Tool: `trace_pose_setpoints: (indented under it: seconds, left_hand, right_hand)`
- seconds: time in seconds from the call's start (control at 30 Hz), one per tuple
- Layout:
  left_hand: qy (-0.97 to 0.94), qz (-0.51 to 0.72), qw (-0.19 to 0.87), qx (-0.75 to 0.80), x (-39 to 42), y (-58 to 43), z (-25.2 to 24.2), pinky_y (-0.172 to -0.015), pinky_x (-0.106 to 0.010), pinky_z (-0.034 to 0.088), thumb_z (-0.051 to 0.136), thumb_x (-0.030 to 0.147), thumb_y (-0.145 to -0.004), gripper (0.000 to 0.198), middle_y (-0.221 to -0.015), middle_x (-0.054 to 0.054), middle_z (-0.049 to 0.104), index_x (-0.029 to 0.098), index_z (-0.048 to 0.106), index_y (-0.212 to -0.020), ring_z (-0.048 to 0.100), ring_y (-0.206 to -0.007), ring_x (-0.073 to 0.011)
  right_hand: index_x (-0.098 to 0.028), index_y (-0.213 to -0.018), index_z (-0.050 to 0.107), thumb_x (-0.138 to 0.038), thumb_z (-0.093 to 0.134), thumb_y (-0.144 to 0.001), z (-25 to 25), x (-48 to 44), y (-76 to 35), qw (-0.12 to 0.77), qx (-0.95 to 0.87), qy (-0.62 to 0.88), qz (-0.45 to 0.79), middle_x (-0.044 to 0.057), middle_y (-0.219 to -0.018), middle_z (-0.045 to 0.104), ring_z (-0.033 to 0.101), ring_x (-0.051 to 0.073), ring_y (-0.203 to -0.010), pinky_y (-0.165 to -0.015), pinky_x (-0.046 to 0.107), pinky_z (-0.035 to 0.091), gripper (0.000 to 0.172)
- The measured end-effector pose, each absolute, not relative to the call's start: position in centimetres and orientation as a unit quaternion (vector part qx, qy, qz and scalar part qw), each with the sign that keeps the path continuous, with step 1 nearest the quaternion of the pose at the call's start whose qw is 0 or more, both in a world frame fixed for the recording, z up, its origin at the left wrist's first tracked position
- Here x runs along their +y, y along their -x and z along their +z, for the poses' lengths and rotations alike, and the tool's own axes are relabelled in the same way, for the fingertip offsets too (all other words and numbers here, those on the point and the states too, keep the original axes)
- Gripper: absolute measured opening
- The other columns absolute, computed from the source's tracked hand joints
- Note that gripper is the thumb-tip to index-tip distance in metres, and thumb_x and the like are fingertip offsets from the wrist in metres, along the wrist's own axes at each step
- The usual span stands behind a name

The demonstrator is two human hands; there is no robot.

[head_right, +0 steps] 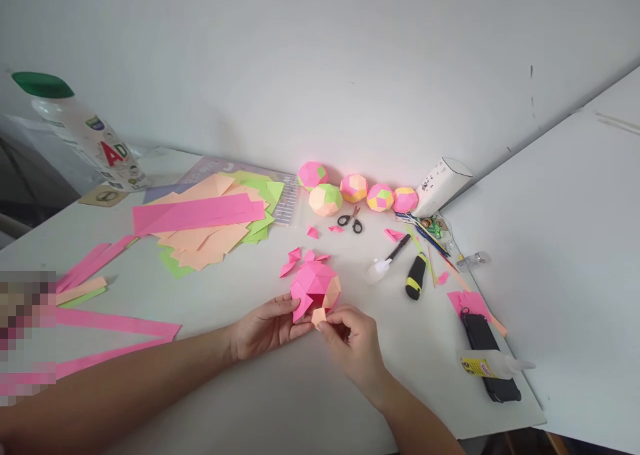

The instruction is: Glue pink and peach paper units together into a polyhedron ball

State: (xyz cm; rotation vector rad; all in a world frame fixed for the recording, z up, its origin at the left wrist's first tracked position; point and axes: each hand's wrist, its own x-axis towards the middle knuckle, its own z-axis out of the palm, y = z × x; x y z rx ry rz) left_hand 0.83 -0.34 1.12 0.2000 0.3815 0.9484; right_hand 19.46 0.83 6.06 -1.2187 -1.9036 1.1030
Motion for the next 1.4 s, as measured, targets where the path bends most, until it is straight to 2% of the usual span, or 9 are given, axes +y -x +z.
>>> trace_pose_setpoints:
  seconds: [0.1, 0.2, 0.63, 0.93, 1.1, 1.4]
  left_hand:
    - [-0.126, 0.447, 0.866, 0.183, -0.4, -0.9, 1.1, -0.075, -0.025, 0.051, 0.059, 0.019, -0.084, 0.015, -0.085, -0.008, 0.067, 0.011, 0.065, -0.095, 0.065, -0.079, -0.0151]
    - [-0.138, 0.447, 0.865, 0.182, -0.5, -0.9, 1.2, -0.069, -0.024, 0.049, 0.062, 0.019, -0.082, 0.013, -0.081, -0.007, 0.066, 0.012, 0.065, -0.092, 0.062, -0.074, -0.0136]
    - [-0.168, 0.436, 0.864, 0.188, -0.4, -0.7, 1.4, -0.070, -0.026, 0.045, 0.064, 0.022, -0.080, 0.015, -0.083, -0.007, 0.066, 0.013, 0.067, -0.091, 0.059, -0.068, -0.0123]
    - [-0.192, 0.436, 0.858, 0.194, -0.5, -0.9, 1.4, -0.070, -0.027, 0.044, 0.067, 0.022, -0.078, 0.017, -0.088, -0.008, 0.066, 0.013, 0.068, -0.093, 0.057, -0.070, -0.0131]
    - [-0.195, 0.442, 0.851, 0.207, -0.6, -1.0, 1.6, -0.070, -0.027, 0.044, 0.068, 0.022, -0.077, 0.019, -0.093, -0.010, 0.067, 0.013, 0.068, -0.093, 0.060, -0.078, -0.0163]
    - [-0.207, 0.443, 0.843, 0.223, -0.7, -1.1, 1.7, -0.070, -0.027, 0.045, 0.070, 0.024, -0.075, 0.021, -0.091, -0.010, 0.067, 0.012, 0.069, -0.093, 0.061, -0.079, -0.0173]
  right_hand:
    - [-0.018, -0.064, 0.059, -0.037, 0.062, -0.080, 6.9, 1.0, -19.8, 0.290, -0.665, 0.503, 0.470, -0.002, -0.054, 0.048, 0.042, 0.011, -0.050, -0.048, 0.025, 0.036, 0.025]
    - [-0.018, -0.064, 0.058, -0.042, 0.064, -0.078, 7.1, 1.2, -19.9, 0.266, -0.615, 0.525, 0.525, -0.005, -0.048, 0.044, 0.039, 0.010, -0.046, -0.046, 0.024, 0.033, 0.029]
    - [-0.016, -0.061, 0.057, -0.042, 0.067, -0.075, 6.1, 1.8, -19.9, 0.248, -0.563, 0.506, 0.605, -0.006, -0.043, 0.043, 0.035, 0.008, -0.043, -0.043, 0.022, 0.028, 0.032]
    - [-0.017, -0.060, 0.058, -0.043, 0.069, -0.073, 5.9, 1.7, -19.8, 0.245, -0.556, 0.505, 0.613, -0.005, -0.045, 0.045, 0.037, 0.008, -0.043, -0.042, 0.023, 0.029, 0.031]
    - [-0.017, -0.059, 0.059, -0.042, 0.069, -0.073, 6.0, 1.5, -19.5, 0.246, -0.555, 0.512, 0.608, -0.005, -0.046, 0.046, 0.039, 0.009, -0.043, -0.043, 0.023, 0.032, 0.030]
    - [-0.017, -0.059, 0.060, -0.041, 0.069, -0.073, 6.1, 1.3, -19.5, 0.246, -0.572, 0.516, 0.588, -0.004, -0.048, 0.048, 0.042, 0.009, -0.045, -0.045, 0.023, 0.036, 0.029]
